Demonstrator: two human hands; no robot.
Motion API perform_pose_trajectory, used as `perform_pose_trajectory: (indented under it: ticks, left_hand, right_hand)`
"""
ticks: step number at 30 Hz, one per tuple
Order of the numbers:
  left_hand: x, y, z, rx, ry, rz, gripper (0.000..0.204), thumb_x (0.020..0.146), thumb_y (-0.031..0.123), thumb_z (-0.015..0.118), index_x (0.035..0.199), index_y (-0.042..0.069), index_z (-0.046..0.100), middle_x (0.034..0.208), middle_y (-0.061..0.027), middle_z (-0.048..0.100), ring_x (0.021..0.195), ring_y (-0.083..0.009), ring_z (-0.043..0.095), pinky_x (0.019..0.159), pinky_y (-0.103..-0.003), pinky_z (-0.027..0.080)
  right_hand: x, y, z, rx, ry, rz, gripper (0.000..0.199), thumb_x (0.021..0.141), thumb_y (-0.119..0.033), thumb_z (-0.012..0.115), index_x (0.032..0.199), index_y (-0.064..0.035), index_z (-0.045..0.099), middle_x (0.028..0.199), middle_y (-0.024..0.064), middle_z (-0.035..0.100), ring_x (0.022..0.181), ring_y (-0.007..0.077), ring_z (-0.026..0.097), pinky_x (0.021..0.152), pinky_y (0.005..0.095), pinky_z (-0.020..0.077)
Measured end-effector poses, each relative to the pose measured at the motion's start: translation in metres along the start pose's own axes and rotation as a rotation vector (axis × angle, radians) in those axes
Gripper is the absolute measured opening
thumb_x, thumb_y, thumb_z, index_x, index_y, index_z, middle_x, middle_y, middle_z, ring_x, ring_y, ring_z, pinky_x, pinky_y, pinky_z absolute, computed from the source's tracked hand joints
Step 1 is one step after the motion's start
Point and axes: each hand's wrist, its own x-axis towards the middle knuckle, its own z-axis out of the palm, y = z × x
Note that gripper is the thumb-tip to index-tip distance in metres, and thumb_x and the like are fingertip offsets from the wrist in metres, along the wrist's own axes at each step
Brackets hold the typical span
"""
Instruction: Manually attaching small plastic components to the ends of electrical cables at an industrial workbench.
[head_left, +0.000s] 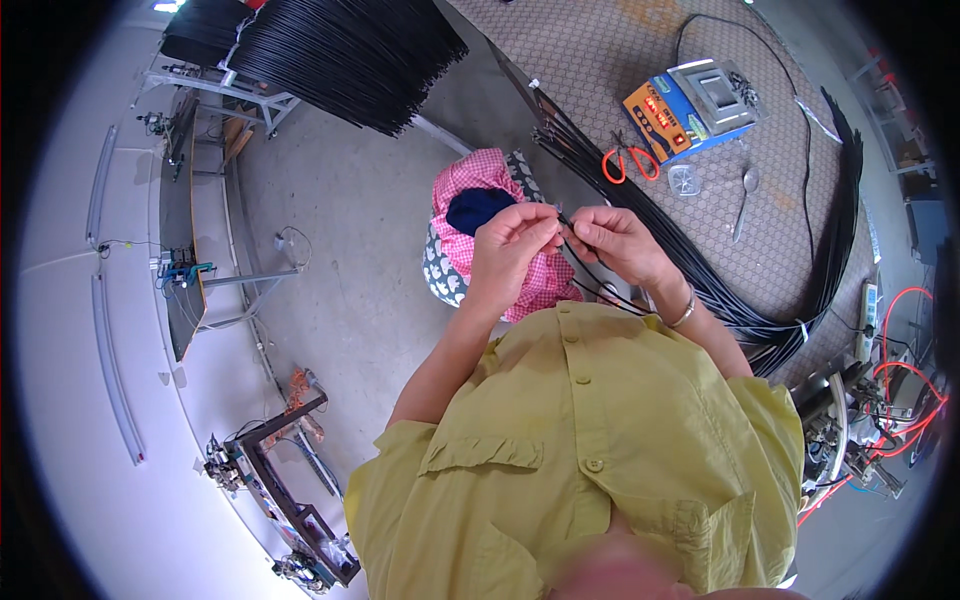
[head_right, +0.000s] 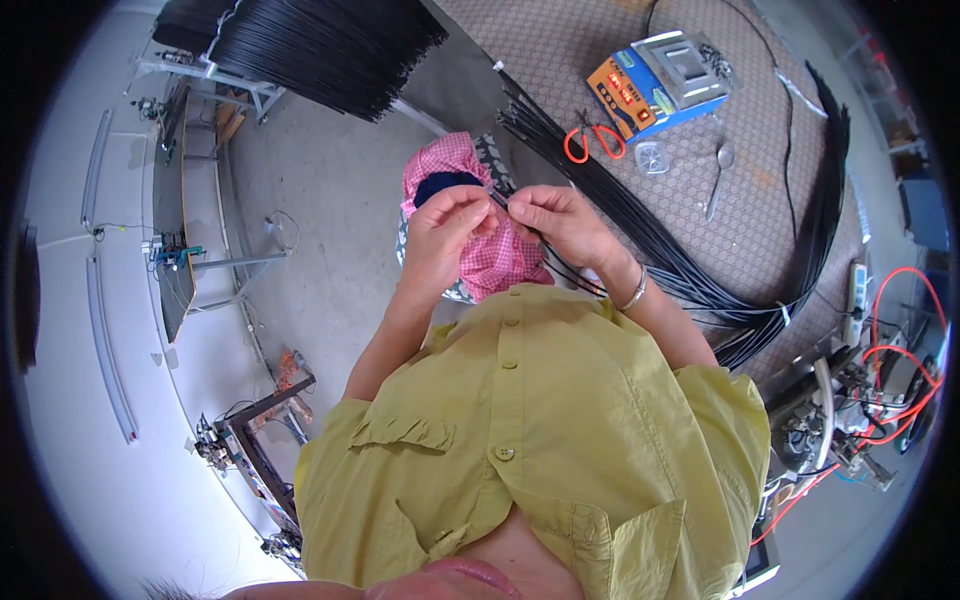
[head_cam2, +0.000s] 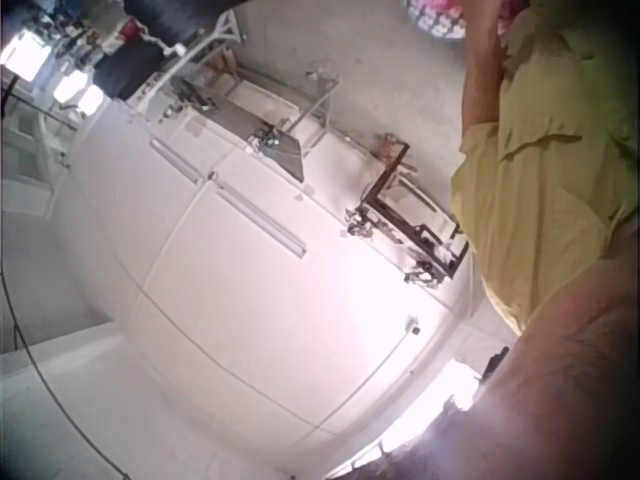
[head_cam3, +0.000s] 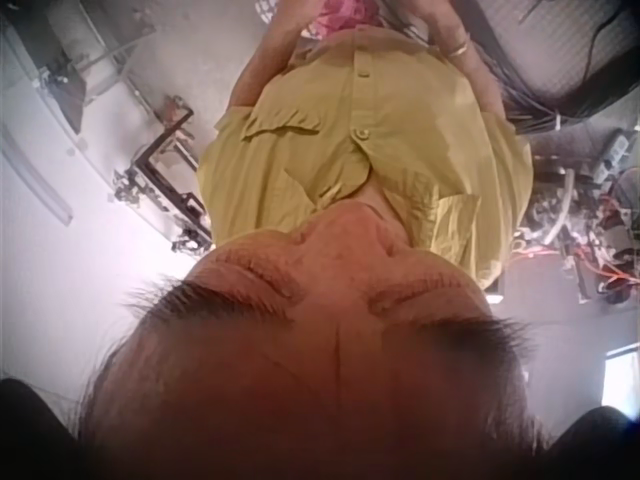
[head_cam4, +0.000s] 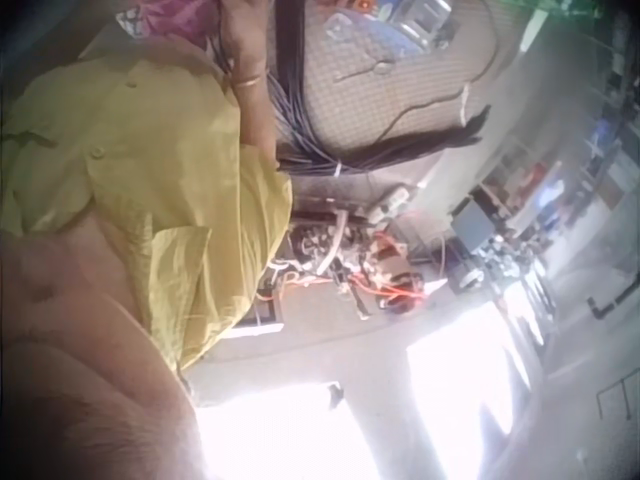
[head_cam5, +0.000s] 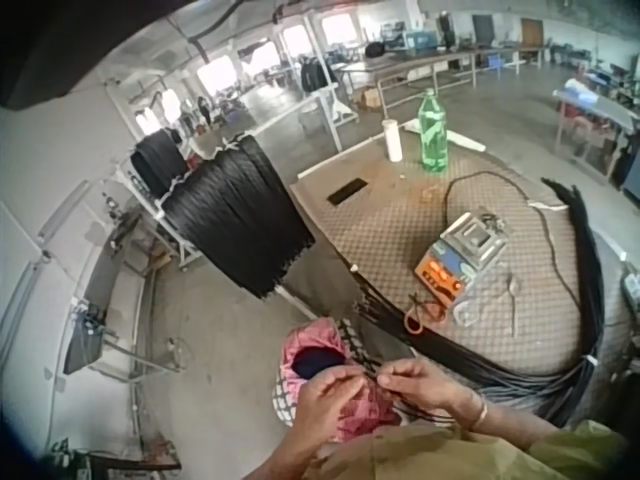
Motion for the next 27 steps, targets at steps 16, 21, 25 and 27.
perform_pose_trajectory:
  ticks: [16, 21, 25, 27]
  left_hand:
    - [-0.004, 0.003, 0.002, 0.057, 0.073, 0.086, 0.01, 0.078, 0.002, 0.058, 0.086, -0.004, 0.059, 0.073, -0.0069, 0.061, 0.064, -0.0097, 0.058, 0.059, -0.02, 0.046]
    - [-0.006, -0.015, 0.019, -0.433, 0.199, 0.031, 0.009, 0.079, 0.004, 0.057, 0.085, -0.003, 0.059, 0.072, -0.0049, 0.058, 0.061, -0.0105, 0.055, 0.058, -0.022, 0.045]
    - [-0.006, -0.022, 0.017, -0.528, 0.058, -0.048, 0.009, 0.081, 0.005, 0.055, 0.086, -0.001, 0.058, 0.067, -0.0024, 0.053, 0.06, -0.0106, 0.052, 0.059, -0.023, 0.044]
    - [-0.009, -0.014, 0.021, -0.53, 0.016, -0.103, 0.011, 0.083, 0.006, 0.051, 0.09, 0.0, 0.058, 0.066, -0.0016, 0.05, 0.063, -0.0103, 0.05, 0.06, -0.025, 0.042]
  right_hand:
    - [-0.009, -0.007, 0.006, 0.067, -0.074, 0.085, 0.014, 0.084, -0.017, 0.057, 0.085, -0.0026, 0.058, 0.064, -0.0011, 0.049, 0.055, 0.006, 0.041, 0.047, 0.0194, 0.0306]
    - [-0.011, 0.001, 0.011, 0.242, -0.001, 0.074, 0.011, 0.084, -0.015, 0.056, 0.085, -0.0044, 0.057, 0.071, 0.0014, 0.055, 0.058, 0.0086, 0.046, 0.05, 0.0218, 0.034]
    - [-0.015, 0.002, 0.012, 0.313, -0.013, 0.086, 0.011, 0.083, -0.015, 0.056, 0.087, -0.0048, 0.059, 0.076, 0.0033, 0.058, 0.062, 0.011, 0.052, 0.054, 0.0235, 0.0383]
    - [-0.015, 0.003, 0.012, 0.327, -0.027, 0.07, 0.011, 0.083, -0.014, 0.056, 0.088, -0.0045, 0.059, 0.078, 0.0044, 0.06, 0.064, 0.012, 0.053, 0.056, 0.0243, 0.0404]
